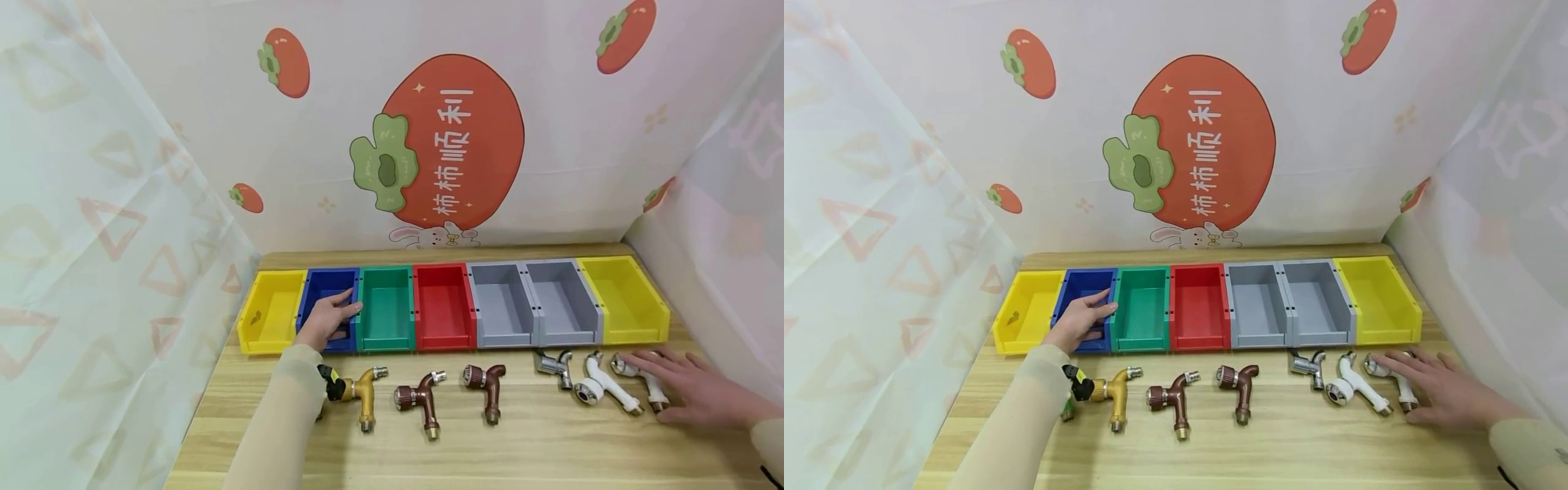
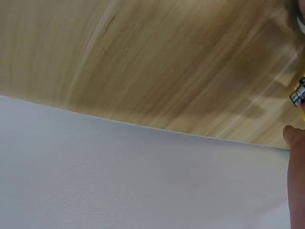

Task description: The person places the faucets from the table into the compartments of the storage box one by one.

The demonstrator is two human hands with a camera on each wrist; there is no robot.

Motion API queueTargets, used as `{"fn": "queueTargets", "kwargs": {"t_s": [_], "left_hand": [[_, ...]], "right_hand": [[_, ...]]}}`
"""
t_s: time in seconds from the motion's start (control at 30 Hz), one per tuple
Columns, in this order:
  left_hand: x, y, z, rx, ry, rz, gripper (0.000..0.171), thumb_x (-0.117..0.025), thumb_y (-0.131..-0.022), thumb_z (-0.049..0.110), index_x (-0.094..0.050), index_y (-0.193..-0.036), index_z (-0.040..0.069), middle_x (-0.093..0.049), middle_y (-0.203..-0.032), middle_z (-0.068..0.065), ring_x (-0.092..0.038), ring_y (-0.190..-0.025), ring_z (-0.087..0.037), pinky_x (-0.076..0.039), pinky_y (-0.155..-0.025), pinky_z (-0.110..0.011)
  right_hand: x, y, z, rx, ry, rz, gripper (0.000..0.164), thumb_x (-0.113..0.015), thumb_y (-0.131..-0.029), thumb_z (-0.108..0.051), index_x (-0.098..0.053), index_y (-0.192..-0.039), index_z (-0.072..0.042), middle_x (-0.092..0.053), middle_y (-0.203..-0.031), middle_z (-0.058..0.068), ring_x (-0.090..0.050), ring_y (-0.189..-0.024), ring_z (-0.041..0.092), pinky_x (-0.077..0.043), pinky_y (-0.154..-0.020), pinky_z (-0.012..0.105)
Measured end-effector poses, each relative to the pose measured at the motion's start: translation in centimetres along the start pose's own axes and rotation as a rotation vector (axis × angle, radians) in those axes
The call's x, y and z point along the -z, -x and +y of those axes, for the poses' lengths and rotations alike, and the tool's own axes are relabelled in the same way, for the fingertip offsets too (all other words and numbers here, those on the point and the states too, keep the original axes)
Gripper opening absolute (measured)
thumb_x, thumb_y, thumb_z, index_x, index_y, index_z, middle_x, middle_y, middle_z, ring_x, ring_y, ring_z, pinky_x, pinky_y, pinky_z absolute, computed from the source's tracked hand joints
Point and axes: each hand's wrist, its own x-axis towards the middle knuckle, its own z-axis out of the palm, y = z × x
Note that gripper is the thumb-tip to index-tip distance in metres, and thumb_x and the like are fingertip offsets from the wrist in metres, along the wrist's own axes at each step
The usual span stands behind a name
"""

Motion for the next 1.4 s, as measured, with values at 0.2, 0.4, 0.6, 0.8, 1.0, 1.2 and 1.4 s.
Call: {"fn": "queueTargets", "kwargs": {"t_s": [0.2, 0.4, 0.6, 0.8, 1.0, 1.2, 1.4], "left_hand": [[0.0, 0.0, 0.0, -0.006, -0.002, 0.0, 0.065, -0.067, -0.101, 0.035, -0.038, -0.159, 0.033, -0.044, -0.159, -0.007, -0.047, -0.141, -0.034, -0.044, -0.11, -0.059], [0.0, 0.0, 0.0, -0.007, 0.003, -0.001, 0.064, -0.067, -0.101, 0.035, -0.039, -0.159, 0.033, -0.045, -0.158, -0.006, -0.049, -0.14, -0.033, -0.045, -0.109, -0.059], [0.1, -0.1, -0.1, -0.007, -0.008, 0.001, 0.065, -0.068, -0.1, 0.036, -0.039, -0.159, 0.034, -0.045, -0.159, -0.007, -0.048, -0.14, -0.034, -0.045, -0.109, -0.059], [0.0, -0.2, -0.2, -0.007, -0.008, -0.001, 0.063, -0.066, -0.101, 0.033, -0.039, -0.159, 0.034, -0.045, -0.158, -0.008, -0.049, -0.139, -0.034, -0.045, -0.109, -0.059], [0.0, -0.1, -0.1, -0.005, -0.003, 0.0, 0.064, -0.067, -0.101, 0.034, -0.04, -0.158, 0.033, -0.045, -0.158, -0.007, -0.049, -0.139, -0.033, -0.045, -0.109, -0.059], [0.0, -0.1, 0.0, -0.011, -0.007, 0.002, 0.066, -0.068, -0.099, 0.036, -0.039, -0.158, 0.034, -0.045, -0.159, -0.006, -0.049, -0.139, -0.033, -0.045, -0.109, -0.059], [-0.1, -0.1, 0.0, -0.009, -0.016, 0.003, 0.064, -0.066, -0.102, 0.034, -0.038, -0.159, 0.033, -0.042, -0.16, -0.007, -0.048, -0.14, -0.034, -0.045, -0.109, -0.059]], "right_hand": [[0.3, -0.8, -0.4, 0.039, 0.046, 0.024, 0.114, -0.093, -0.056, -0.025, -0.041, -0.157, -0.022, -0.053, -0.144, 0.022, -0.047, -0.123, 0.058, 0.02, -0.114, 0.027], [0.5, -1.0, -0.4, 0.143, 0.129, 0.101, 0.113, -0.094, -0.049, -0.022, -0.049, -0.153, -0.022, -0.061, -0.137, 0.021, -0.049, -0.119, 0.063, 0.013, -0.118, 0.022], [1.0, -1.2, -0.4, 0.274, 0.238, 0.15, 0.112, -0.092, -0.046, -0.021, -0.053, -0.151, -0.022, -0.018, -0.166, -0.002, 0.006, -0.156, 0.031, 0.012, -0.124, 0.033], [1.6, -1.9, -0.5, 0.306, 0.261, 0.177, 0.093, -0.072, -0.061, -0.002, -0.053, -0.15, -0.021, -0.011, -0.168, -0.003, 0.004, -0.157, 0.035, 0.009, -0.126, 0.042], [2.4, -2.3, -0.5, 0.28, 0.283, 0.223, 0.078, -0.03, -0.082, 0.005, -0.054, -0.15, -0.022, -0.032, -0.165, 0.006, -0.01, -0.155, 0.045, -0.022, -0.122, 0.058], [3.2, -3.4, 0.2, 0.283, 0.342, 0.294, 0.066, -0.008, -0.103, -0.03, -0.06, -0.143, -0.024, -0.062, -0.139, 0.016, -0.02, -0.15, 0.054, -0.05, -0.088, 0.069], [4.2, -4.2, 0.8, 0.31, 0.355, 0.301, 0.066, -0.007, -0.108, -0.037, -0.06, -0.144, -0.022, -0.062, -0.136, 0.019, -0.018, -0.149, 0.057, -0.044, -0.102, 0.066]]}}
